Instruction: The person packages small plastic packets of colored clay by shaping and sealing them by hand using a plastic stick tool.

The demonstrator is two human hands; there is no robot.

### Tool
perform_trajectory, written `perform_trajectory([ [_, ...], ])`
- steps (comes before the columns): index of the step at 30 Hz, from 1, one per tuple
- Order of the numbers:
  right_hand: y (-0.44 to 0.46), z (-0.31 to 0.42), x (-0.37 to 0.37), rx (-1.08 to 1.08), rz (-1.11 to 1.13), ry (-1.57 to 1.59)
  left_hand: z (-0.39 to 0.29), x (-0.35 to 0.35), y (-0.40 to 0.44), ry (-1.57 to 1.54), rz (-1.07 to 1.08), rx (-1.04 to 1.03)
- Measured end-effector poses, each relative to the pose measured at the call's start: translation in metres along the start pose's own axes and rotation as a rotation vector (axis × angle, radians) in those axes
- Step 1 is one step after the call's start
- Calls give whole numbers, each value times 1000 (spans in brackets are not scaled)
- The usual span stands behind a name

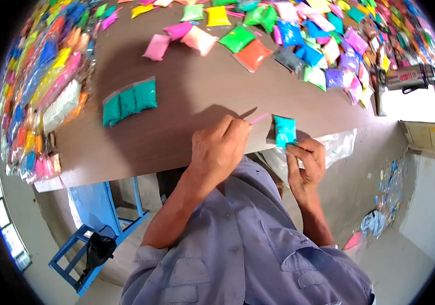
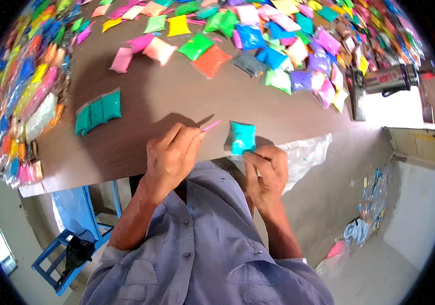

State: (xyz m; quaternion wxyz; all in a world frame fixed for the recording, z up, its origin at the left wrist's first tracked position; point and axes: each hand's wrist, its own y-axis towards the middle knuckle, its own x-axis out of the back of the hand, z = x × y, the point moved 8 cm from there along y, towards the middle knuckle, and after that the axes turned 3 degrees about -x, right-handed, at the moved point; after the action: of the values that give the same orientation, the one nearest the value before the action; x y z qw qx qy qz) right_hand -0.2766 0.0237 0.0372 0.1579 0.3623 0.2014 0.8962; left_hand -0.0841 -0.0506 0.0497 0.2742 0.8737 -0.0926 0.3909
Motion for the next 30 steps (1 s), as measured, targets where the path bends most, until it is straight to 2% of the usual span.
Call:
perform_trajectory([
  [3, 20, 10, 5, -47, 0, 39, 12, 14, -9, -10, -45, 46],
  [6, 38, 18, -2, -111, -23, 160, 42, 33, -30, 131, -139, 167],
  [8, 43, 3, -21, -452, 29, 506, 51, 51, -40, 203, -175, 189],
  [13, 57, 9, -70, -432, 196, 643, 73, 90, -76, 419, -273, 182],
  [18, 66, 23, -114, -399, 360, 700, 84, 107, -80, 425, -219, 287],
  [21, 66, 26, -127, -381, 465, 683, 68, 101, -62, 344, -208, 234],
  [25, 63, 32, -137, -405, 617, 674, 57, 75, -35, -79, -251, 246],
  [26, 63, 33, -138, -403, 620, 671, 61, 69, -32, -236, -250, 278],
  [29, 62, 44, -144, -343, 664, 671, 69, 48, -27, -328, -134, 244],
  [30, 62, 45, -146, -360, 634, 675, 74, 46, -28, -387, -205, 247],
])
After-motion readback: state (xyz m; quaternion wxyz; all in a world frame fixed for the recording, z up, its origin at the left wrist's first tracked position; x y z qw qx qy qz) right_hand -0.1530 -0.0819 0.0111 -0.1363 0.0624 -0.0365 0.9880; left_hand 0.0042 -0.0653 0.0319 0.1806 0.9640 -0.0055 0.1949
